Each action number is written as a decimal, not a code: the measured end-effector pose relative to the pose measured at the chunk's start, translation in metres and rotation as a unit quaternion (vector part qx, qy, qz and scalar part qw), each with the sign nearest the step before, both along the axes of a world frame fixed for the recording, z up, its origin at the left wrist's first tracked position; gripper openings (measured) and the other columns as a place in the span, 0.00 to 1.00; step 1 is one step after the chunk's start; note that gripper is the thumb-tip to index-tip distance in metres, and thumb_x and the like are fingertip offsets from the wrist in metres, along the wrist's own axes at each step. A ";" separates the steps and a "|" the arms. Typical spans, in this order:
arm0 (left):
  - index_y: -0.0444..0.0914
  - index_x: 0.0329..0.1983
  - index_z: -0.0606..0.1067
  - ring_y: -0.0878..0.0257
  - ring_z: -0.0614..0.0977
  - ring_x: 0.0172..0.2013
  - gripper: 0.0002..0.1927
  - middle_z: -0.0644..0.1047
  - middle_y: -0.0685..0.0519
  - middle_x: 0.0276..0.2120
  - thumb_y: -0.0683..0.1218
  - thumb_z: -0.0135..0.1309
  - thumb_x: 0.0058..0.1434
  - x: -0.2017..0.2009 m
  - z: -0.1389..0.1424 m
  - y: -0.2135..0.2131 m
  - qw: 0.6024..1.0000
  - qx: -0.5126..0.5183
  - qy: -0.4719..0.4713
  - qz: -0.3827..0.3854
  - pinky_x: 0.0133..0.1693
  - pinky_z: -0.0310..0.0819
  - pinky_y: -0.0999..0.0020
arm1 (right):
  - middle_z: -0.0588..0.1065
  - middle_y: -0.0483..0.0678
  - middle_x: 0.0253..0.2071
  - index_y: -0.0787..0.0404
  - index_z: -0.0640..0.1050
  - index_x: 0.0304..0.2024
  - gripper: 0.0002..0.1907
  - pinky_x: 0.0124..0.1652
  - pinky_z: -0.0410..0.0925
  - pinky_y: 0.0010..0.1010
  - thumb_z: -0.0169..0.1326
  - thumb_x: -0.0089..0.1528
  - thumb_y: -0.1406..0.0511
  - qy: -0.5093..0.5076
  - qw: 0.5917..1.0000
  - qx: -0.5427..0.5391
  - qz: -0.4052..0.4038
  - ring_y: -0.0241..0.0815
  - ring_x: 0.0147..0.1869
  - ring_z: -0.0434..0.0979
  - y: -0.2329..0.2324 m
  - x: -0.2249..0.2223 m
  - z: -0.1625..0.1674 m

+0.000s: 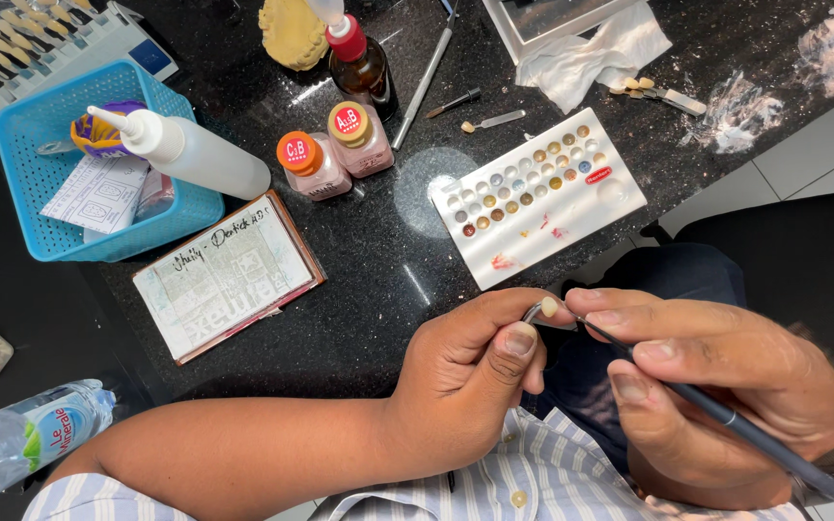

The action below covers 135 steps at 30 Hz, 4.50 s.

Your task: The person holds a small tooth-shaped object with tweezers and applies paint from a palette using a fine brush. The person repeatedly dips the brush into the palette and applies paint to the object, occasionally adjusting the object's orientation.

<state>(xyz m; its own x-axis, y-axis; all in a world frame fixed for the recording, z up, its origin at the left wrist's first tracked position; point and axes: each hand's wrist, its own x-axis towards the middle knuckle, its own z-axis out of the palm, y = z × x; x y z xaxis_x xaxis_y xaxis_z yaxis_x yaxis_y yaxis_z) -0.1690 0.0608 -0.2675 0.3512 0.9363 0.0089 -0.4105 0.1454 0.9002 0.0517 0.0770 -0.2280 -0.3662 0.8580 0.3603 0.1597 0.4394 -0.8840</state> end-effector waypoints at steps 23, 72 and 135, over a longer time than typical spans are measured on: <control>0.31 0.60 0.73 0.73 0.76 0.35 0.18 0.78 0.52 0.44 0.50 0.42 0.81 0.001 -0.002 0.002 0.998 0.038 0.045 0.009 0.40 0.73 0.77 | 0.79 0.61 0.46 0.65 0.73 0.47 0.17 0.44 0.81 0.24 0.60 0.57 0.76 -0.058 0.993 0.070 -0.076 0.44 0.49 0.86 -0.005 0.002 -0.009; 0.31 0.61 0.73 0.72 0.76 0.35 0.20 0.77 0.53 0.41 0.51 0.42 0.80 0.006 0.000 0.007 0.998 0.010 0.060 -0.001 0.40 0.73 0.77 | 0.78 0.57 0.48 0.63 0.73 0.48 0.12 0.59 0.79 0.38 0.57 0.62 0.73 0.019 1.000 -0.001 0.001 0.51 0.58 0.83 0.011 0.000 0.005; 0.32 0.59 0.75 0.72 0.77 0.33 0.17 0.79 0.52 0.38 0.49 0.43 0.79 0.012 0.005 0.019 0.988 0.064 0.142 0.010 0.37 0.76 0.77 | 0.78 0.60 0.43 0.66 0.72 0.43 0.10 0.51 0.82 0.35 0.57 0.60 0.72 -0.025 0.996 0.072 -0.050 0.51 0.50 0.86 0.025 0.012 0.002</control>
